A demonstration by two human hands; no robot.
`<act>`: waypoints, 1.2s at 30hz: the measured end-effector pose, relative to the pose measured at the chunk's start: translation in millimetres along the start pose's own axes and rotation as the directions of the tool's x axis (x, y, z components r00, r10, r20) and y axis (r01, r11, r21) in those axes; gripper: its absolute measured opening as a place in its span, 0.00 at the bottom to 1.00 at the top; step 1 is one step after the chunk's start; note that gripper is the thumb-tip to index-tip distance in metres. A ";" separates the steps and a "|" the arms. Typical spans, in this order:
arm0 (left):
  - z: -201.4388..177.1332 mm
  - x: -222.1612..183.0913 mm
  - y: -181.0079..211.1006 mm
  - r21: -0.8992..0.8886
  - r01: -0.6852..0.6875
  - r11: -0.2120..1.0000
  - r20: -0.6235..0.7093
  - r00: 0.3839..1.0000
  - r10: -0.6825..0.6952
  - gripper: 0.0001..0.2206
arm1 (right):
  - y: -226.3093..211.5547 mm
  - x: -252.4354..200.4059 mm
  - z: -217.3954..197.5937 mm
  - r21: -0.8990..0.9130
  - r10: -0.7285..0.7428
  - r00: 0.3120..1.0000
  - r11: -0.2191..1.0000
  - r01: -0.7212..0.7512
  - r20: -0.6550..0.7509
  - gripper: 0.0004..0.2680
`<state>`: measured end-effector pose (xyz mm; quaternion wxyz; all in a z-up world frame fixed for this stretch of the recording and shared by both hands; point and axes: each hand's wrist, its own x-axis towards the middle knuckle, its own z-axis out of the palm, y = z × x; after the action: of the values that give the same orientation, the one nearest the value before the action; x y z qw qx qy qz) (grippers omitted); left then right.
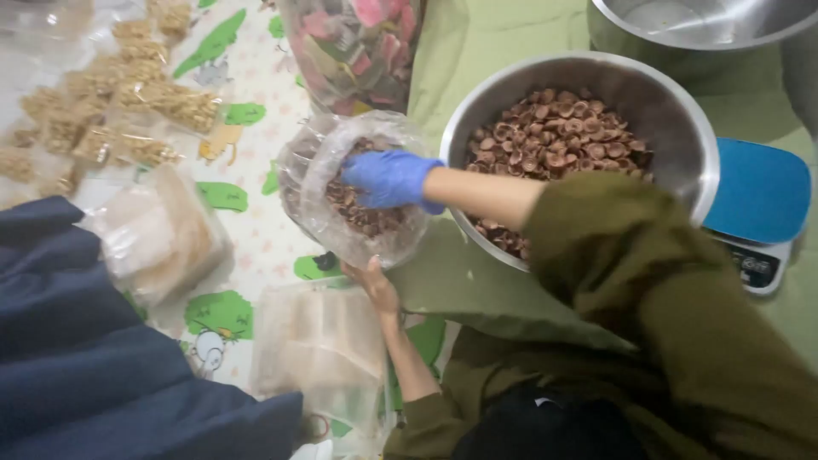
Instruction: The person repeatedly scoops small brown confectionery pieces from a large metal bowl and places them into a clear plastic bag held open with the other hand. The task continues throughout the clip with the same repetitive scooping and filling motion.
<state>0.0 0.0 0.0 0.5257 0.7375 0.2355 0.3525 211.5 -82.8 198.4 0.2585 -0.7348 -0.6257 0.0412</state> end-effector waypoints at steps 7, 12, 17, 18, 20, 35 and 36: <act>-1.3 3.3 -6.1 -0.050 -0.016 0.999 0.007 1.000 0.017 0.33 | 29.9 98.4 72.0 -0.133 0.268 0.963 0.956 -0.260 0.042 0.19; -2.1 -0.6 8.5 -0.053 0.066 0.996 0.016 0.998 -0.066 0.38 | 2.4 91.4 35.8 -0.318 0.155 0.949 0.946 -0.062 0.276 0.23; 2.8 -3.2 70.7 0.001 0.152 0.988 0.019 0.988 -0.152 0.39 | 0.9 42.2 16.2 -0.297 0.090 0.945 0.955 0.008 0.314 0.15; 3.2 -3.2 85.2 0.022 0.197 0.980 0.024 0.980 -0.198 0.40 | 11.7 41.8 28.3 -0.335 0.100 0.935 0.942 0.021 0.341 0.14; 2.2 -4.4 61.6 -0.007 0.169 0.986 0.008 0.986 -0.169 0.38 | -3.9 34.4 -5.0 -0.312 0.160 0.907 0.949 -0.033 0.390 0.13; -3.5 -6.8 17.2 -0.050 0.123 0.991 0.027 0.992 -0.121 0.37 | -16.2 30.5 -6.2 -0.235 0.433 0.726 0.901 -0.365 0.534 0.39; -3.7 -5.8 10.1 -0.072 0.096 0.993 0.029 0.995 -0.094 0.37 | -6.3 31.4 0.1 -0.191 0.419 0.729 0.905 -0.379 0.540 0.37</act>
<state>-6.8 -5.3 8.7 0.5714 0.7103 0.2505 0.3258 212.6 -52.6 209.2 0.0197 -0.8137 -0.5023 0.2921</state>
